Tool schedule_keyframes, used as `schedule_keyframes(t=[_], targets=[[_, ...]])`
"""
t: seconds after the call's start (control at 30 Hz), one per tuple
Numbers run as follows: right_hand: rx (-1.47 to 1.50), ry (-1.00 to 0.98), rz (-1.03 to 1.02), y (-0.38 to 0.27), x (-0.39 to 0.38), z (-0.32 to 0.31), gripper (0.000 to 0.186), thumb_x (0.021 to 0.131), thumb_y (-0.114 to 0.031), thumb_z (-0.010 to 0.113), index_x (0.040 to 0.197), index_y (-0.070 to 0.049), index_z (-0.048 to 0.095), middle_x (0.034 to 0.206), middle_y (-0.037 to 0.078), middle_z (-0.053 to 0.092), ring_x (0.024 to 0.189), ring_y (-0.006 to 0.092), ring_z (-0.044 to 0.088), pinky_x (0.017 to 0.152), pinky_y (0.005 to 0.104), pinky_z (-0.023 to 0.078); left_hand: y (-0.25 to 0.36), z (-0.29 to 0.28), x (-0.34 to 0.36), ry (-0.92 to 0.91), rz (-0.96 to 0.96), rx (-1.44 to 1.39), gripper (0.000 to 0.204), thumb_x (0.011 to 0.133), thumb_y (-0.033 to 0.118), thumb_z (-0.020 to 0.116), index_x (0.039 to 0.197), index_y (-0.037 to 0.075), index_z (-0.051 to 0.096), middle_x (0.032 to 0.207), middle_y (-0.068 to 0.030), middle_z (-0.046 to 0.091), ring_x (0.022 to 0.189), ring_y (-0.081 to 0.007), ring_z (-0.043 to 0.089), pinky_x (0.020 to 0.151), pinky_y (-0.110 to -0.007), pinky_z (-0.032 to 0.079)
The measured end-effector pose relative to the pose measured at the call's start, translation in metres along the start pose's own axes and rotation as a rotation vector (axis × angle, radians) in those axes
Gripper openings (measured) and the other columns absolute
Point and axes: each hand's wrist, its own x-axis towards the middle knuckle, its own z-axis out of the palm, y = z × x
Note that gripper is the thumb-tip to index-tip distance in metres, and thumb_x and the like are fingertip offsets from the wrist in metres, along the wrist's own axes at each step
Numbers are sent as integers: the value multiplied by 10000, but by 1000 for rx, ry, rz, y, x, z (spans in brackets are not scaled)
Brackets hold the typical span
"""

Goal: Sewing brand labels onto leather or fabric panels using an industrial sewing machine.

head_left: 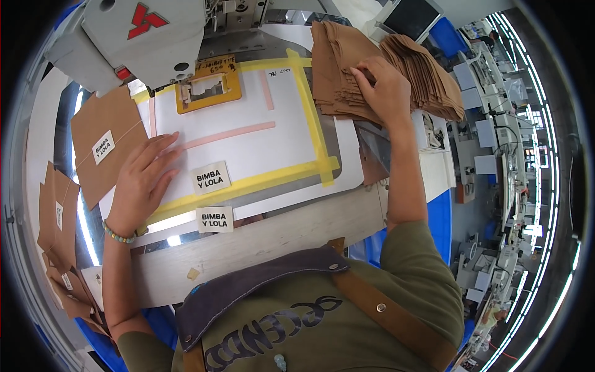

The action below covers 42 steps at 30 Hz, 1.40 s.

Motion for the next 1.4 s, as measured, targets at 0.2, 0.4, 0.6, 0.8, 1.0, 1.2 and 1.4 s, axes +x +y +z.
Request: schedule_keyframes(t=[0.2,0.4,0.6,0.8,1.0,1.2,1.4], targets=[[34,5,-212,14,-3,-2,143,986,-182,777,1085,-85,808,1077,78,795,957,314,767,823,408,623,-3,0,0,31,12,46,364,893,42,796,1254,23,749,1464,-129,692,1311,-377,656,1093,-472,549],[59,-3,-135,15,-2,-2,153,965,-156,781,1099,-86,807,1060,86,800,958,323,769,823,409,622,-4,0,0,41,3,52,338,896,41,794,1230,19,746,1435,-123,706,1323,-370,654,1098,-472,546],[-58,47,50,1,13,8,95,987,-151,735,1036,-85,687,941,111,765,837,368,747,732,465,578,-4,0,-2,50,-10,41,326,896,39,795,1218,16,747,1424,-119,713,1337,-367,650,1104,-472,546],[74,289,224,30,19,23,45,1009,-94,693,1023,-80,653,896,162,752,811,381,748,733,460,574,-5,0,-4,54,-19,19,325,889,34,799,1210,15,749,1420,-117,717,1346,-355,649,1110,-472,544],[393,443,448,48,23,23,160,988,-45,688,1124,-47,772,1003,180,786,884,360,773,824,404,599,-7,0,-4,22,-36,-16,370,884,-12,752,1253,5,741,1467,-130,692,1378,-384,623,1144,-488,515],[-220,266,20,33,30,29,493,956,-209,779,1405,-22,696,1365,166,715,1219,382,702,1007,449,561,-5,-1,-4,21,-50,-23,365,888,-6,752,1253,7,743,1468,-126,692,1382,-377,622,1151,-484,510],[-405,183,9,20,47,21,1192,809,-458,938,1671,58,297,1687,216,365,1562,409,390,1218,623,379,-5,-1,-4,21,-48,-12,369,893,9,758,1262,9,745,1474,-124,690,1391,-367,617,1157,-479,508]])
